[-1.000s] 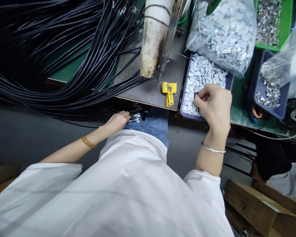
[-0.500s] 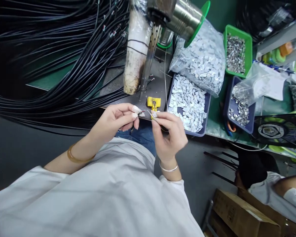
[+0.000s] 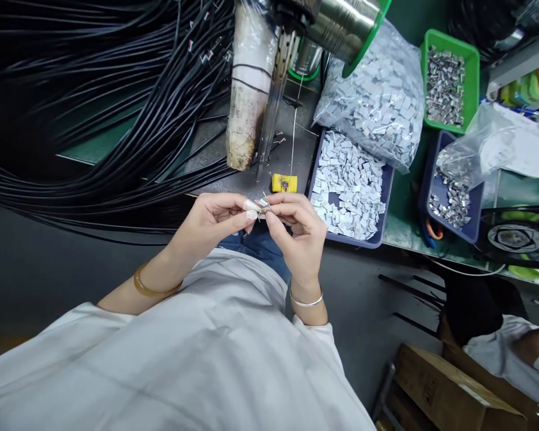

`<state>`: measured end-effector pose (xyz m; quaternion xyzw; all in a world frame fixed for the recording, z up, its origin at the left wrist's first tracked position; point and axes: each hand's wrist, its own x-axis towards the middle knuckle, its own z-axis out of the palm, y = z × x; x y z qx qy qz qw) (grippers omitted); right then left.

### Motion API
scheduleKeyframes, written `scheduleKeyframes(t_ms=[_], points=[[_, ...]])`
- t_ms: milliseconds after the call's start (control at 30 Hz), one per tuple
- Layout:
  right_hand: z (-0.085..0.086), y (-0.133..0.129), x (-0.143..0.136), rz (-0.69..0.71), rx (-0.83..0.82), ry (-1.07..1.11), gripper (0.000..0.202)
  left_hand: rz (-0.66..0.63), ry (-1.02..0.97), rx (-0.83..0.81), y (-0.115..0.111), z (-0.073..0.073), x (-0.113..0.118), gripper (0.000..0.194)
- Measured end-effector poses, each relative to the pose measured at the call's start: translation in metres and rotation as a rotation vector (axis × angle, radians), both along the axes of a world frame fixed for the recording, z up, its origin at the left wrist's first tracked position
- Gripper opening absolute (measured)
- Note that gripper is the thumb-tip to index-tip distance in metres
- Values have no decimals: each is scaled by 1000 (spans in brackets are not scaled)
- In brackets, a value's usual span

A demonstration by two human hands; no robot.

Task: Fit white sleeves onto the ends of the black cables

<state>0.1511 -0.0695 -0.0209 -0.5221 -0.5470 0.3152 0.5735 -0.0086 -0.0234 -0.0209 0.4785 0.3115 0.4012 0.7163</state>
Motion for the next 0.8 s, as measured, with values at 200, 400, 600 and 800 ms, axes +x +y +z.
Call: scheduleKeyframes(t_ms=[200, 400, 600, 800], points=[[-7, 2, 5, 175, -91, 190, 2, -151, -10, 29, 5, -1, -7, 21], [7, -8, 0, -57, -46, -14, 11, -9, 68, 124, 4, 3, -4, 16], [11, -10, -6, -101, -10, -303, 7, 150, 311, 544, -5, -1, -2, 8], [3, -10, -13, -166, 182, -388, 9, 74, 61, 132, -13, -2, 2, 18]])
